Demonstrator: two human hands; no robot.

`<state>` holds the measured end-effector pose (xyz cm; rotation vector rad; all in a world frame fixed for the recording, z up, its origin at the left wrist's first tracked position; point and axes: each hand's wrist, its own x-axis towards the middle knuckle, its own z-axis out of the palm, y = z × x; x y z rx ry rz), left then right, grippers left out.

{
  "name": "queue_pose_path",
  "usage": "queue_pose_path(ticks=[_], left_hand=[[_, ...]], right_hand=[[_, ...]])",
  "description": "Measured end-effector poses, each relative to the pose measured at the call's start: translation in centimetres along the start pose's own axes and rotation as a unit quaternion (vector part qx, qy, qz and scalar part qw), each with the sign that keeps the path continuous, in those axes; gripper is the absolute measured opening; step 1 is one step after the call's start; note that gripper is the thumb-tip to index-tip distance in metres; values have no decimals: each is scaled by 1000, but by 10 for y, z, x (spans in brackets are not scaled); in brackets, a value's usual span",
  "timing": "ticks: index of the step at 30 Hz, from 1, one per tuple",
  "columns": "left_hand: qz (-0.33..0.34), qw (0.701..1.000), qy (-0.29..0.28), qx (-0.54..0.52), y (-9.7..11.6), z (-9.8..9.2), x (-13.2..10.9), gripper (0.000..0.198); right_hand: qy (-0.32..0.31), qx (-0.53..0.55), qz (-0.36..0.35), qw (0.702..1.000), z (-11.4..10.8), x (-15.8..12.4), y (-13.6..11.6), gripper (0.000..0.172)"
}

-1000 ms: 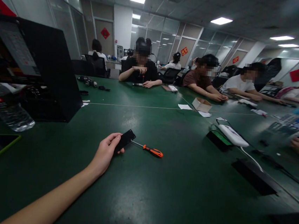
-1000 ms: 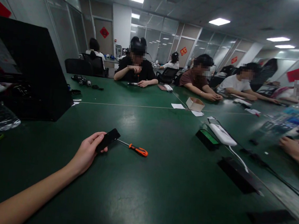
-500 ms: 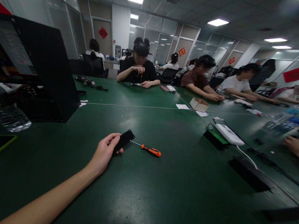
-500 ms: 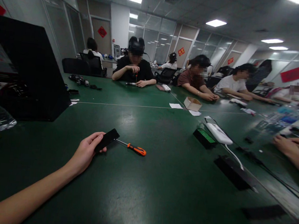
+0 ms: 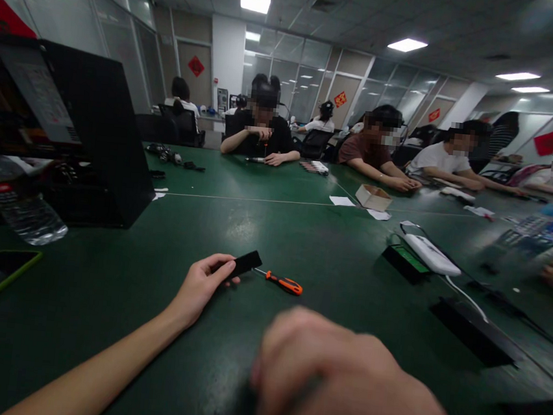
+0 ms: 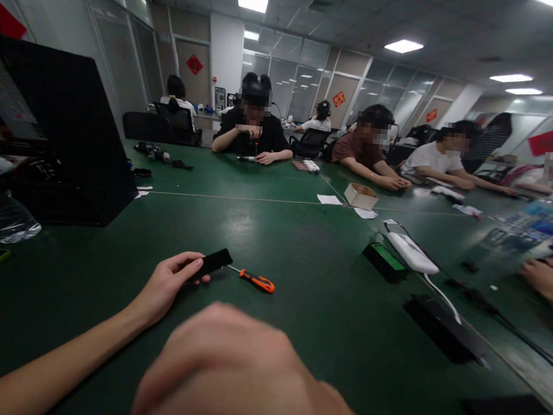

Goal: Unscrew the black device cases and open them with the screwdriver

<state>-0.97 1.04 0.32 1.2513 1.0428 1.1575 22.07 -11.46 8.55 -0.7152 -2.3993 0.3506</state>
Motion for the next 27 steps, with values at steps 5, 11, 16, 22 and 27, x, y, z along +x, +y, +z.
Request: queue_pose_path(ticks=[5, 11, 16, 22, 27], left_hand=[[22, 995, -94, 21, 3, 0, -4, 24], [96, 978, -168, 74, -3, -2, -5, 13], [129, 977, -154, 75, -6, -1, -7, 12], [149, 963, -183, 130, -3, -2, -10, 16], [156, 948, -212, 177, 1, -1, -12, 16]], right_hand=[[53, -18, 127, 990, 30, 43, 67, 39], [41, 116, 231, 965, 62, 42, 82, 28], [2, 224, 250, 942, 51, 43, 80, 38], [-41, 308, 327, 892, 50, 37, 93, 56], [-86, 347, 325, 876, 55, 34, 92, 53]])
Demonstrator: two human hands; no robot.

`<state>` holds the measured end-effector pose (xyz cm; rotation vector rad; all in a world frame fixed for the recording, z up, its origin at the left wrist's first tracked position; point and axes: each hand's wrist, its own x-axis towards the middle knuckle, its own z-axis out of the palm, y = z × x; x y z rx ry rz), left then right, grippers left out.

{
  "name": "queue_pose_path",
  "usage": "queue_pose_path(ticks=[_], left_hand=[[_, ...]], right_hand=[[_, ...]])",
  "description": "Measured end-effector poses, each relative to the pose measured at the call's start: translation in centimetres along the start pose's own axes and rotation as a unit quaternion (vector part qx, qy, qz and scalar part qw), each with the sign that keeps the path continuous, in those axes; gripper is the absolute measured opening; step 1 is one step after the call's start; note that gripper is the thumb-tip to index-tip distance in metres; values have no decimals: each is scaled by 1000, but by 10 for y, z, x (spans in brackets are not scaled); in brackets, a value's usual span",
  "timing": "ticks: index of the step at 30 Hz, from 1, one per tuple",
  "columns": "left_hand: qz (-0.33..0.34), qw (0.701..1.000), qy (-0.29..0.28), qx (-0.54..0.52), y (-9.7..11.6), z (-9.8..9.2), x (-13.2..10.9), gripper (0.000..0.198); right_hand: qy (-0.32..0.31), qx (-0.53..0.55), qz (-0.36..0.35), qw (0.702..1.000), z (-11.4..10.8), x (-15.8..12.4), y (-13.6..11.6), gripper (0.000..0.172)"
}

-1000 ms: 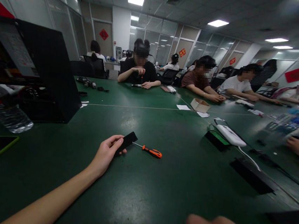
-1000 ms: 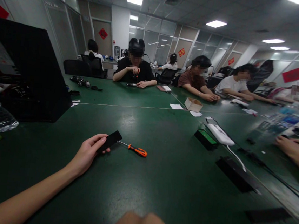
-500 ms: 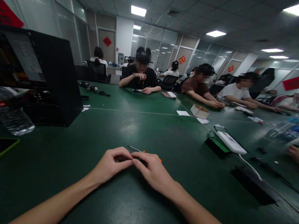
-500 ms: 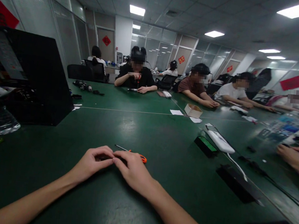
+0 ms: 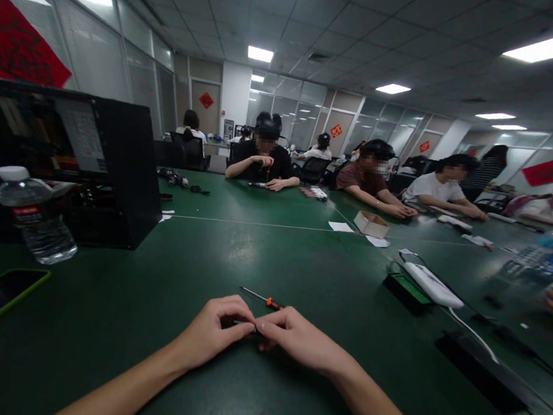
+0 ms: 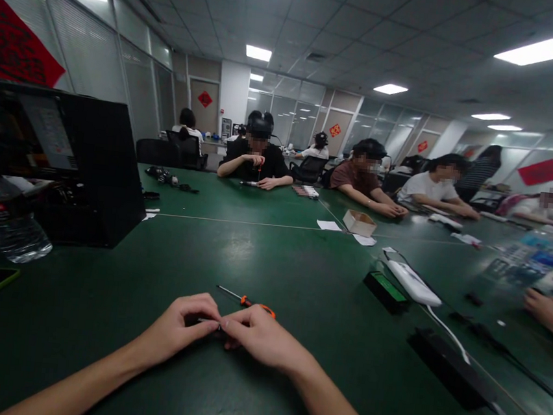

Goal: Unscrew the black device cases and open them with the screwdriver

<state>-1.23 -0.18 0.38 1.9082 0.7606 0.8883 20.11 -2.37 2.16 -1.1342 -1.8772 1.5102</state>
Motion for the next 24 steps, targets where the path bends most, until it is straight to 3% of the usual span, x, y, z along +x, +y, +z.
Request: queue_pose_path(ticks=[3, 5, 8, 9, 11, 14, 15, 18, 24], left_hand=[[-27, 1000, 1, 7, -1, 1, 1, 17], [-60, 998, 10, -3, -3, 2, 2, 25], [-94, 995, 17, -20, -5, 2, 3, 33], [-98, 995, 15, -15, -5, 2, 4, 33], [-101, 995, 9, 8, -4, 1, 5, 32], [-95, 995, -1, 43, -1, 1, 6, 30], [-92, 994, -3, 50, 0, 1, 6, 30], [-90, 994, -2, 59, -1, 1, 6, 31], [-97, 995, 5, 37, 0, 1, 7, 31]], right_hand=[[3, -13, -8, 1000, -5, -8, -3, 48], [34, -39, 2, 999, -19, -20, -4, 45], [165, -153, 11, 974, -67, -48, 4, 43], [236, -218, 13, 947, -90, -59, 9, 43], [365, -352, 24, 861, -140, -83, 25, 43], [457, -478, 143, 736, -205, -118, 51, 43], [469, -485, 171, 718, -221, -127, 59, 44], [468, -489, 222, 702, -244, -142, 78, 43], [442, -501, 243, 704, -246, -143, 95, 41]])
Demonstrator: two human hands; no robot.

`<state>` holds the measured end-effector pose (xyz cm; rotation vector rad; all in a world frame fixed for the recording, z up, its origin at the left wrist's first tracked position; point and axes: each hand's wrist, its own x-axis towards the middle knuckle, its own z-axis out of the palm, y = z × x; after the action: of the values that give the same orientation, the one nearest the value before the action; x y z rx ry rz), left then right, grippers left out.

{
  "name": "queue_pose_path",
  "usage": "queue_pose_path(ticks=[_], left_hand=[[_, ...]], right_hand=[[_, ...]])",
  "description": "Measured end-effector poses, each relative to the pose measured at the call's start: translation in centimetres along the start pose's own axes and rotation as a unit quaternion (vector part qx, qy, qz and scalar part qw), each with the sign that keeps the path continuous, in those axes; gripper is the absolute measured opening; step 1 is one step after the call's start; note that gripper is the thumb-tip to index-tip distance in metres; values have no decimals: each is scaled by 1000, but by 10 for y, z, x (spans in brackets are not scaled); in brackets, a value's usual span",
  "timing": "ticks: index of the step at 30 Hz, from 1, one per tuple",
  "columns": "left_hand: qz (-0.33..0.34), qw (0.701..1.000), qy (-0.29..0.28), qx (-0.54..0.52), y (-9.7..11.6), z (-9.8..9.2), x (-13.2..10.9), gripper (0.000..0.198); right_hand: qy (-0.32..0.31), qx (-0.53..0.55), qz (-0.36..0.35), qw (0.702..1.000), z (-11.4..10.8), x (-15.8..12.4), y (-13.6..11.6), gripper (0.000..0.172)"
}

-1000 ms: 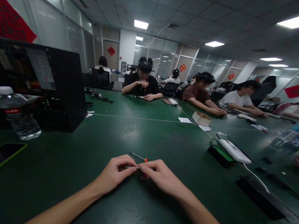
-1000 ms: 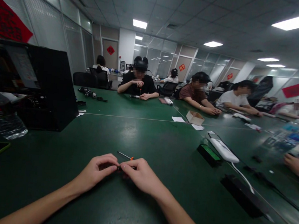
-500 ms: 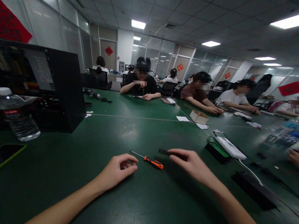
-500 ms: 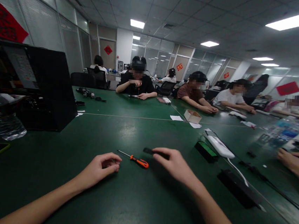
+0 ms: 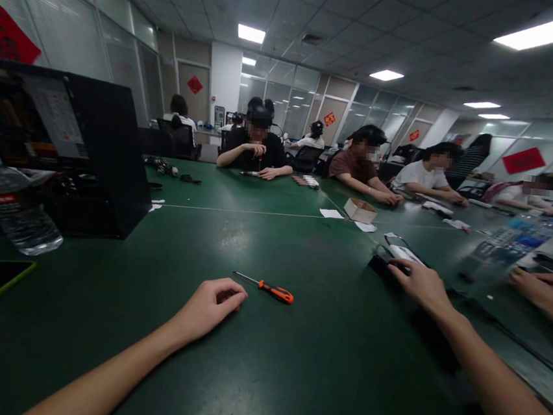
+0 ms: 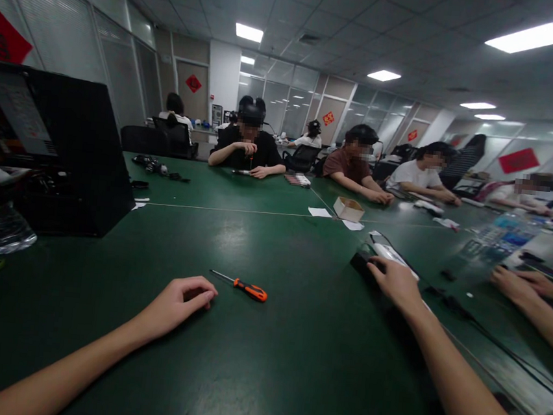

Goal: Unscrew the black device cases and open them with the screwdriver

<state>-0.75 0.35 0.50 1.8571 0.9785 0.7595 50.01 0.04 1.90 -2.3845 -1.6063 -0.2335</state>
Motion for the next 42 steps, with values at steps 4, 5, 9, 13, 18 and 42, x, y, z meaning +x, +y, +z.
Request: queue_pose_path(ticks=[4, 5, 9, 13, 18, 42], left_hand=[[-4, 1000, -1, 7, 5, -1, 0, 29], [-4, 1000, -2, 10, 6, -1, 0, 29], [3, 1000, -4, 16, 7, -1, -1, 28], [5, 1000, -8, 12, 6, -1, -1, 28], [18, 999, -8, 27, 3, -1, 0, 26], [12, 999, -15, 37, 5, -1, 1, 25]], right_hand=[[-14, -4, -36, 999, -4, -2, 2, 44], [-17, -5, -46, 999, -6, -3, 3, 45], [-22, -10, -72, 997, -7, -4, 5, 45], [-39, 6, -109, 993, -8, 10, 8, 36], [-48, 28, -146, 988, -20, 40, 7, 29], [-52, 116, -134, 983, 5, 55, -2, 29]])
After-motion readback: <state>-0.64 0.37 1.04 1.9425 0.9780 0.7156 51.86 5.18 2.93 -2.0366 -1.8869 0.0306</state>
